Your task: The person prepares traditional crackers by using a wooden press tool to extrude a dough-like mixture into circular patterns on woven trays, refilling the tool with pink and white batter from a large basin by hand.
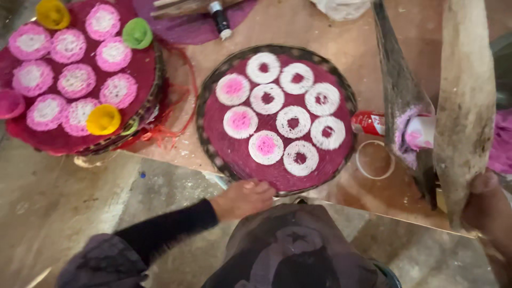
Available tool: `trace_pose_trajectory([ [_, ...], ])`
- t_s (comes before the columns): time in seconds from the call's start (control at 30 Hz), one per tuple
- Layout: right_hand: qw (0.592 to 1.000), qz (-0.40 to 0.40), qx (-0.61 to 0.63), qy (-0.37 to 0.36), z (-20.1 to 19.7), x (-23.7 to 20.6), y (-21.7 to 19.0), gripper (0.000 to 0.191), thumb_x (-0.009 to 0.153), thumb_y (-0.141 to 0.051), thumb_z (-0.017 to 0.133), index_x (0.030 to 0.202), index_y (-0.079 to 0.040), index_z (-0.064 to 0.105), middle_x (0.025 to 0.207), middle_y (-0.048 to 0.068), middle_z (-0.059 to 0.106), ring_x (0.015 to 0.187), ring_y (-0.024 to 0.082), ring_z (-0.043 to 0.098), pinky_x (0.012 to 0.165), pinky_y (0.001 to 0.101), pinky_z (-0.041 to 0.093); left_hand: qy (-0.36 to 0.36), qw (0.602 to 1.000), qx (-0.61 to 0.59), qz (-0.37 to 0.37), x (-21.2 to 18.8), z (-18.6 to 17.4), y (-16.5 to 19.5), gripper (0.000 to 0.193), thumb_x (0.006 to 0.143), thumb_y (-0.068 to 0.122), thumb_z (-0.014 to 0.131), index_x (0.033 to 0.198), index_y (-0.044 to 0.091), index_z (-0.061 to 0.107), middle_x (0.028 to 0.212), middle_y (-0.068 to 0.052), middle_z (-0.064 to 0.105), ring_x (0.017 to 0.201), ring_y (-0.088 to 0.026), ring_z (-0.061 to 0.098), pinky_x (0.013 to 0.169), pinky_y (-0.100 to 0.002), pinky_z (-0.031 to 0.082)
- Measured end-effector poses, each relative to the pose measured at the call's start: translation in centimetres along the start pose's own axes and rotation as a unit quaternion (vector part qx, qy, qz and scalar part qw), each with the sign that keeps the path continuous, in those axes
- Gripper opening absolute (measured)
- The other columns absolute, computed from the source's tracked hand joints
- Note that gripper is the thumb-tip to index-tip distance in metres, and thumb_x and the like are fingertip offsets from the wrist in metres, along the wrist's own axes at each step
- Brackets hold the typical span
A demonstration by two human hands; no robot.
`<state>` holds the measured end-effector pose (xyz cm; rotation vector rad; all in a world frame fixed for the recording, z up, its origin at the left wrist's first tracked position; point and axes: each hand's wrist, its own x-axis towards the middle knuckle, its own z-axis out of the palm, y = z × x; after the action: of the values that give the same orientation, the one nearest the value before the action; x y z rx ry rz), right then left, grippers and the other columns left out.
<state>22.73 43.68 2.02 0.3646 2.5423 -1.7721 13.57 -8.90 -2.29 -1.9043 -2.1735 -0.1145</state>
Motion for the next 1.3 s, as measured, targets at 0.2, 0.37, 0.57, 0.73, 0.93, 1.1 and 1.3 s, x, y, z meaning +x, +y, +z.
trace_pose_trajectory([
  [0.2,0.999,0.016,0.021,-0.035,5.0,1.2,-1.0,0.063,0.099,-0.060,0.041,0.111,-0.002,0.062,0.085,0.006,0.066,0.071,0.018,0.061,0.062,0.0347,0.050,-0.134,0.991,-0.009,-0.014,-7.4,-2.4,-5.3,0.033,0.080,0.021,0.064,0.113,0.018,0.065,0.124,0.002,0.059,0.114,-0.018,0.054,0.087,-0.035,0.047],
  [0.37,0.996,0.038,0.027,-0.076,9.2,2.0,-3.1,0.063,0.097,-0.061,0.043,0.111,-0.003,0.063,0.084,0.005,0.067,0.070,0.016,0.062,0.061,0.0332,0.051,-0.167,0.980,-0.007,-0.105,-6.4,-5.5,-6.5,0.048,0.070,0.023,0.074,0.117,0.022,0.064,0.133,-0.001,0.057,0.124,-0.025,0.051,0.100,-0.041,0.043],
  [0.57,0.967,0.073,0.083,-0.228,13.5,4.1,-6.4,0.067,0.089,-0.066,0.042,0.112,-0.007,0.064,0.079,0.005,0.073,0.063,0.016,0.069,0.057,0.0311,0.056,0.361,0.783,-0.350,-0.367,2.7,-10.6,-8.5,0.102,0.093,0.067,0.073,0.164,0.013,0.024,0.157,-0.010,0.041,0.146,-0.031,0.039,0.125,-0.051,0.032],
  [0.73,0.939,0.142,-0.076,-0.305,13.4,6.0,-7.5,0.066,0.093,-0.064,0.048,0.123,-0.008,0.064,0.073,0.008,0.065,0.043,0.009,0.035,0.033,0.0284,0.028,0.547,0.264,-0.790,-0.082,5.6,-10.1,-11.5,0.095,0.098,0.081,0.041,0.150,0.001,0.046,0.139,-0.010,0.055,0.130,-0.030,0.047,0.117,-0.044,0.032],
  [0.93,0.897,0.211,-0.054,-0.385,14.6,8.3,-9.6,0.082,0.090,-0.071,0.043,0.101,0.005,0.072,0.076,0.014,0.078,0.057,0.017,0.062,0.052,0.0343,0.050,0.467,0.185,-0.863,0.055,4.8,-5.7,-11.9,0.076,0.099,0.079,0.036,0.095,0.007,0.060,0.093,-0.006,0.055,0.094,-0.022,0.054,0.090,-0.036,0.043],
  [1.1,0.890,0.214,-0.221,-0.338,17.7,9.0,-10.5,0.085,0.086,-0.074,0.040,0.097,0.003,0.075,0.075,0.014,0.076,0.064,0.024,0.069,0.063,0.0407,0.055,0.523,0.086,-0.846,-0.063,3.3,-0.9,-11.6,0.063,0.104,0.066,0.044,0.070,0.013,0.045,0.065,0.000,0.040,0.065,-0.016,0.040,0.073,-0.034,0.037],
  [1.3,0.860,0.165,-0.346,-0.337,18.7,9.3,-11.8,0.098,0.087,-0.081,0.035,0.070,0.006,0.075,0.061,0.017,0.069,0.058,0.027,0.066,0.062,0.0443,0.053,0.553,0.076,-0.821,-0.123,1.9,1.5,-11.3,0.055,0.102,0.054,0.048,0.063,0.017,0.040,0.056,0.001,0.036,0.056,-0.015,0.036,0.065,-0.032,0.036],
])
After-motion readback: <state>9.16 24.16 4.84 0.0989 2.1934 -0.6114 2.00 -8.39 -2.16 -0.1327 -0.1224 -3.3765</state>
